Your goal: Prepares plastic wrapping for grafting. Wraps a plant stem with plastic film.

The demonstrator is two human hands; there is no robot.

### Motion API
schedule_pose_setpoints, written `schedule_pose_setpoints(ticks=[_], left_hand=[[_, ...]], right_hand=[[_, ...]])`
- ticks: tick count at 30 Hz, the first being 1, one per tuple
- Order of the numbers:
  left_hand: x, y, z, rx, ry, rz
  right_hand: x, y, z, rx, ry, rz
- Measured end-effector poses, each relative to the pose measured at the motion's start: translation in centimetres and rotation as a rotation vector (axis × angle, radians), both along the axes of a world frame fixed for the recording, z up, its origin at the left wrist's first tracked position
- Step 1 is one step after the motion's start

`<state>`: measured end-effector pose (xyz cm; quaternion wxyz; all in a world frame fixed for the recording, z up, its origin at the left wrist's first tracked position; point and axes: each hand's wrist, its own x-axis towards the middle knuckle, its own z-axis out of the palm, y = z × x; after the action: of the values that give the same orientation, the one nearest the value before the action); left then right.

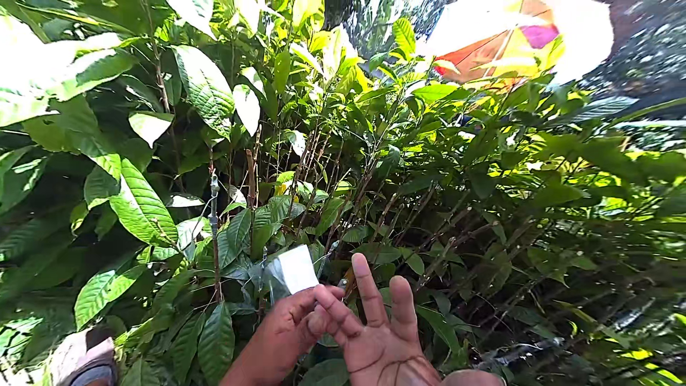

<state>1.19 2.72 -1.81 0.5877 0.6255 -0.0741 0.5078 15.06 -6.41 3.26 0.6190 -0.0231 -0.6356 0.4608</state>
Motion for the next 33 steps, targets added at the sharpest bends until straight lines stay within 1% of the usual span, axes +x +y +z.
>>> schedule_pose_setpoints(ticks=[2,4,7,9,12,17,20,22,23,25,26,27,28,30,32,33], left_hand=[[1.8,-2.0,0.0,-0.099,-0.052,0.049],[3.1,-3.6,0.4,-0.267,-0.190,0.038],[3.5,-4.0,0.7,-0.432,-0.253,0.023],[3.4,-3.7,0.5,-0.451,-0.259,0.001],[3.5,-3.4,0.4,-0.430,-0.282,-0.022],[3.6,-2.8,-0.1,-0.404,-0.251,-0.079],[3.7,-2.8,-0.3,-0.404,-0.259,-0.136],[3.6,-2.5,-0.7,-0.294,-0.238,-0.133],[3.4,-2.2,-0.9,-0.173,-0.200,-0.081],[2.4,-1.7,-0.7,0.165,-0.094,0.077],[1.8,-1.5,-0.3,0.311,-0.061,0.110],[1.4,-1.4,0.0,0.415,-0.028,0.135],[1.2,-1.4,0.3,0.469,0.009,0.162],[1.2,-1.6,0.3,0.485,0.094,0.177],[1.6,-1.4,-0.1,0.459,0.147,0.177],[1.8,-1.3,-0.3,0.448,0.157,0.179]], right_hand=[[-0.8,0.6,-0.4,-0.041,0.132,0.058],[-1.4,1.0,-0.7,-0.093,0.230,0.110],[-1.6,1.6,-1.3,-0.097,0.235,0.182],[-1.9,2.1,-2.0,-0.042,0.188,0.213],[-1.9,2.8,-3.0,0.041,0.126,0.194],[-1.2,3.3,-3.9,0.015,0.148,0.273],[-0.8,3.1,-4.2,0.013,0.098,0.267],[-0.6,2.5,-4.1,0.001,0.091,0.284],[-0.6,1.9,-3.8,0.014,0.093,0.277],[-0.1,0.4,-2.8,0.071,0.058,0.240],[0.7,-0.3,-2.5,0.101,0.015,0.230],[1.5,-0.8,-2.2,0.108,-0.023,0.219],[2.2,-1.2,-2.0,0.097,-0.030,0.196],[3.3,-1.6,-1.9,0.044,0.025,0.126],[4.1,-1.7,-2.3,-0.014,0.084,-0.011],[4.6,-1.7,-2.5,-0.042,0.067,-0.118]])
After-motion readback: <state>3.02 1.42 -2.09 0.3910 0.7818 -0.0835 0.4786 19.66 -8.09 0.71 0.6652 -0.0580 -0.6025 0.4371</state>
